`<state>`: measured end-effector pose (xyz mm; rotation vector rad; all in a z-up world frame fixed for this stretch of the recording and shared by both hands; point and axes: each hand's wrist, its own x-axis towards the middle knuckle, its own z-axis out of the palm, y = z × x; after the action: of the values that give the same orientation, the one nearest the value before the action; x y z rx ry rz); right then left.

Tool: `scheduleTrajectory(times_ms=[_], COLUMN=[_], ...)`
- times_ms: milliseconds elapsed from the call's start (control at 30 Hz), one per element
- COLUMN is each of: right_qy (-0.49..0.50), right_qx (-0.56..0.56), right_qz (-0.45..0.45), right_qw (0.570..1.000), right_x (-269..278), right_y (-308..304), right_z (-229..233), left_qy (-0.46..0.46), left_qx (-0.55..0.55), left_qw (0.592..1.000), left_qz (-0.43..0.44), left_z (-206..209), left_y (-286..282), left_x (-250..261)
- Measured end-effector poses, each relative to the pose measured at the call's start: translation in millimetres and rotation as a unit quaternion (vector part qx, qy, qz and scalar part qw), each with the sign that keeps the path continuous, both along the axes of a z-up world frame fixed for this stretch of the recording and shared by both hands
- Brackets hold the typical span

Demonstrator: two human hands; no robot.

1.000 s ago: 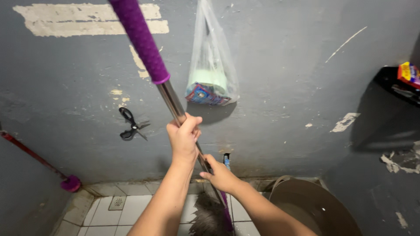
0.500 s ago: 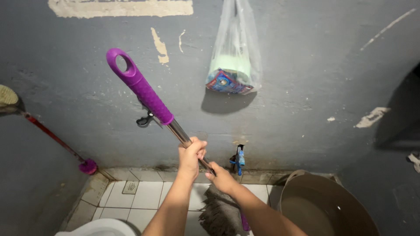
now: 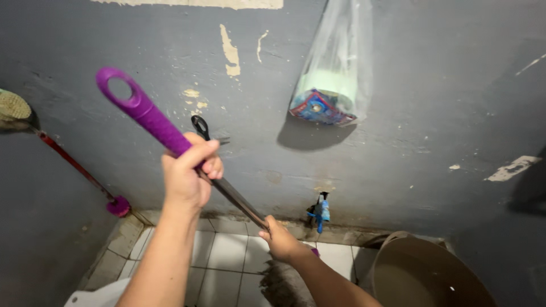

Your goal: The person cleans the floor by hand using a mop, dipping the mop head into a bucket of water and repeatedly wiping the tiled surface.

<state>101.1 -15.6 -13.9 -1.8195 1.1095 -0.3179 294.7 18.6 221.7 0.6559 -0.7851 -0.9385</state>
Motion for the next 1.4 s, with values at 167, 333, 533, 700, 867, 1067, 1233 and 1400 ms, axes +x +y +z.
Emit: scheduleTrajectory(times_ms=[167,333,533,700,867,1067,1233,1400], right_qy=[0.025,0.024,-0.004,-0.014,-0.049,0.007,0.08,0.089], right_qx=[-0.016,-0.053,-0.104,0.003,-0.028,-0.016,0.014,-0.029], right_qz=[-0.039,-0.095,-0.093,-0.024,-0.012,0.066,0.078,0.068], right_qw=[0.999,0.994,0.99,1.0,0.998,0.998,0.994,0.993], right_x=[45,115,211,297,352,371,360,327], right_y=[-1,3,32,67,87,87,92,86], right_z=[-20,-51,-41,18,35,9,7,-11], left_qy=[0.007,0.0,-0.007,-0.083,-0.07,-0.017,-0.057,-0.047], left_qx=[-0.012,-0.003,0.022,0.029,0.022,0.04,-0.013,-0.034], left_qw=[1.0,1.0,0.999,0.996,0.996,0.996,0.997,0.998], left_qz=[-0.01,-0.011,-0.036,0.01,0.054,0.082,0.043,-0.004], left_z=[6,-4,2,39,55,23,-17,-48], left_y=[-4,-2,30,70,91,104,112,96], left_x=[63,148,259,341,385,406,418,401])
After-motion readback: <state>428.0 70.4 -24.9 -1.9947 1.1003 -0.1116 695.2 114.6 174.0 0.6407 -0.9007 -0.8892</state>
